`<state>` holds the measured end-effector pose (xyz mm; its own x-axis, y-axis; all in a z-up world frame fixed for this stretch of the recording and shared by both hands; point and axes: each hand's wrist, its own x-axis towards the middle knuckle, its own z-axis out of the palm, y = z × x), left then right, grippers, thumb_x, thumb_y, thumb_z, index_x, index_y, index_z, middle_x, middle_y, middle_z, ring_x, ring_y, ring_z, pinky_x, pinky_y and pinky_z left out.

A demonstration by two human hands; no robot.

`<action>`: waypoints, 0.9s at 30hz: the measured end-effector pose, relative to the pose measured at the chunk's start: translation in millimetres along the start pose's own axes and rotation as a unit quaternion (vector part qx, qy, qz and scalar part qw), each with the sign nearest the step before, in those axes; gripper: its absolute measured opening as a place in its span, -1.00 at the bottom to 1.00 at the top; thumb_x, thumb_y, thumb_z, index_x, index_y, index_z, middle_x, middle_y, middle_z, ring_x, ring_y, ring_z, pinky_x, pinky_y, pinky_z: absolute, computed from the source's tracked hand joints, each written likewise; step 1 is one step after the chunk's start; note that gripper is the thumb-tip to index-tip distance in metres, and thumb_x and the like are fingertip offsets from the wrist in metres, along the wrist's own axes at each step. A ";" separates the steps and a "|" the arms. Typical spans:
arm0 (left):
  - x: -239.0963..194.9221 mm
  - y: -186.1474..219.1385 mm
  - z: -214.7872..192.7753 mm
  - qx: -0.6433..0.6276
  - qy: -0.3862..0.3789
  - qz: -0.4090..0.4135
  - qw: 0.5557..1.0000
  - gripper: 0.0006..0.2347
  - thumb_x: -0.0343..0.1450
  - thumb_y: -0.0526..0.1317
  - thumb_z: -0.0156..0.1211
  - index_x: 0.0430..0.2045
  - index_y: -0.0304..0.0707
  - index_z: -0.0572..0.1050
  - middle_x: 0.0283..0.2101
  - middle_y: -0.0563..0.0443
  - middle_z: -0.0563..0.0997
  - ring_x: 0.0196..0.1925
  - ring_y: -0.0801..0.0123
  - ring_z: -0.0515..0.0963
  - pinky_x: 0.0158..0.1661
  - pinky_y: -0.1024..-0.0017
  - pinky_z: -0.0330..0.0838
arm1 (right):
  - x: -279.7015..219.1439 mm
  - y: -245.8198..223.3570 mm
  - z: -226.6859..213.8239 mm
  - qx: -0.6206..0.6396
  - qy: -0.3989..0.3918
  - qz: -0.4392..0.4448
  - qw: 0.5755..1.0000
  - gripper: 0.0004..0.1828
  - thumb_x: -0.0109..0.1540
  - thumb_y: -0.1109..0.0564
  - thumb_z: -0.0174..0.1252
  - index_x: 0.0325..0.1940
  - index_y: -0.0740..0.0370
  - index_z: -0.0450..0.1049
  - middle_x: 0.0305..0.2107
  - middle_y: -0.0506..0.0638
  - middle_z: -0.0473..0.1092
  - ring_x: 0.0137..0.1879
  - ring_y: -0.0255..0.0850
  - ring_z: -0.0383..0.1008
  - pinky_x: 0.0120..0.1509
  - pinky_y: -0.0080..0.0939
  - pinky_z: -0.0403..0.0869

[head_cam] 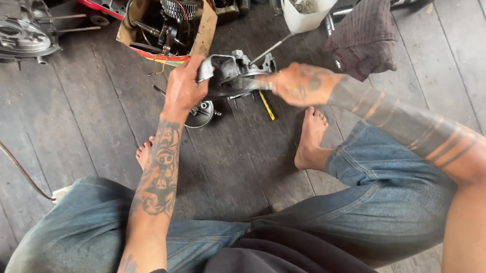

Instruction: A person uses a small hand tool to scrape off old gasket material or residue from the surface of a motorcycle engine casing.

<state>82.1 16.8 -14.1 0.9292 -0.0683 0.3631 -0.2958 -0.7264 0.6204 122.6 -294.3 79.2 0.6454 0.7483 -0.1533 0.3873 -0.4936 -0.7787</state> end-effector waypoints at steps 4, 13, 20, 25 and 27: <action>-6.8 -11.5 -6.4 -0.028 0.008 -0.028 0.999 -0.85 0.43 -0.18 0.19 -0.15 -0.07 0.48 -0.37 -0.29 0.56 -0.31 -0.32 0.61 -0.36 -0.09 0.47 | -10.2 -26.1 -13.1 -0.179 -0.162 0.059 0.969 -0.48 0.31 -0.05 -0.06 0.36 -0.14 0.43 -0.19 0.07 0.57 -0.19 0.01 0.61 -0.20 -0.10 0.57; -16.7 7.7 -3.7 -0.039 0.014 -0.027 0.999 -0.86 0.43 -0.17 0.22 -0.18 -0.08 0.49 -0.38 -0.28 0.56 -0.33 -0.27 0.63 -0.35 -0.03 0.51 | -1.2 -32.8 -11.5 -0.180 -0.058 0.088 0.978 -0.48 0.32 0.10 -0.10 0.38 -0.07 0.38 -0.11 -0.04 0.48 -0.14 0.03 0.47 -0.09 -0.02 0.49; -12.1 12.9 3.2 -0.003 0.015 -0.023 1.000 -0.83 0.39 -0.19 0.21 -0.17 -0.05 0.49 -0.37 -0.26 0.56 -0.34 -0.30 0.63 -0.32 -0.07 0.52 | 12.5 2.7 0.4 -0.074 -0.111 0.151 0.979 -0.40 0.47 0.01 -0.22 0.62 0.11 0.05 -0.01 0.14 0.52 -0.65 -0.19 0.35 -0.58 -0.25 0.30; -8.5 2.0 -0.8 -0.037 0.017 -0.043 0.998 -0.85 0.43 -0.19 0.20 -0.17 -0.10 0.49 -0.39 -0.29 0.56 -0.35 -0.30 0.64 -0.36 -0.06 0.49 | -3.1 11.1 36.6 -0.195 -0.163 0.037 0.966 -0.48 0.37 0.12 -0.18 0.43 -0.12 0.33 -0.49 0.03 0.54 -0.78 -0.29 0.26 -0.72 -0.29 0.25; -10.6 -3.1 -5.4 -0.040 0.026 -0.057 0.997 -0.85 0.45 -0.15 0.20 -0.17 -0.08 0.48 -0.39 -0.30 0.56 -0.34 -0.31 0.63 -0.37 -0.07 0.47 | -8.1 11.5 36.8 -0.224 -0.260 0.063 0.937 -0.49 0.44 -0.03 -0.23 0.48 -0.36 0.27 -0.31 0.03 0.60 -0.80 -0.39 0.23 -0.76 -0.41 0.20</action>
<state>72.0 23.5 -16.2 0.9459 0.0478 0.3209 -0.2078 -0.6702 0.7125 97.6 -289.7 49.0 0.3417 0.7283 -0.5941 0.6415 -0.6427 -0.4189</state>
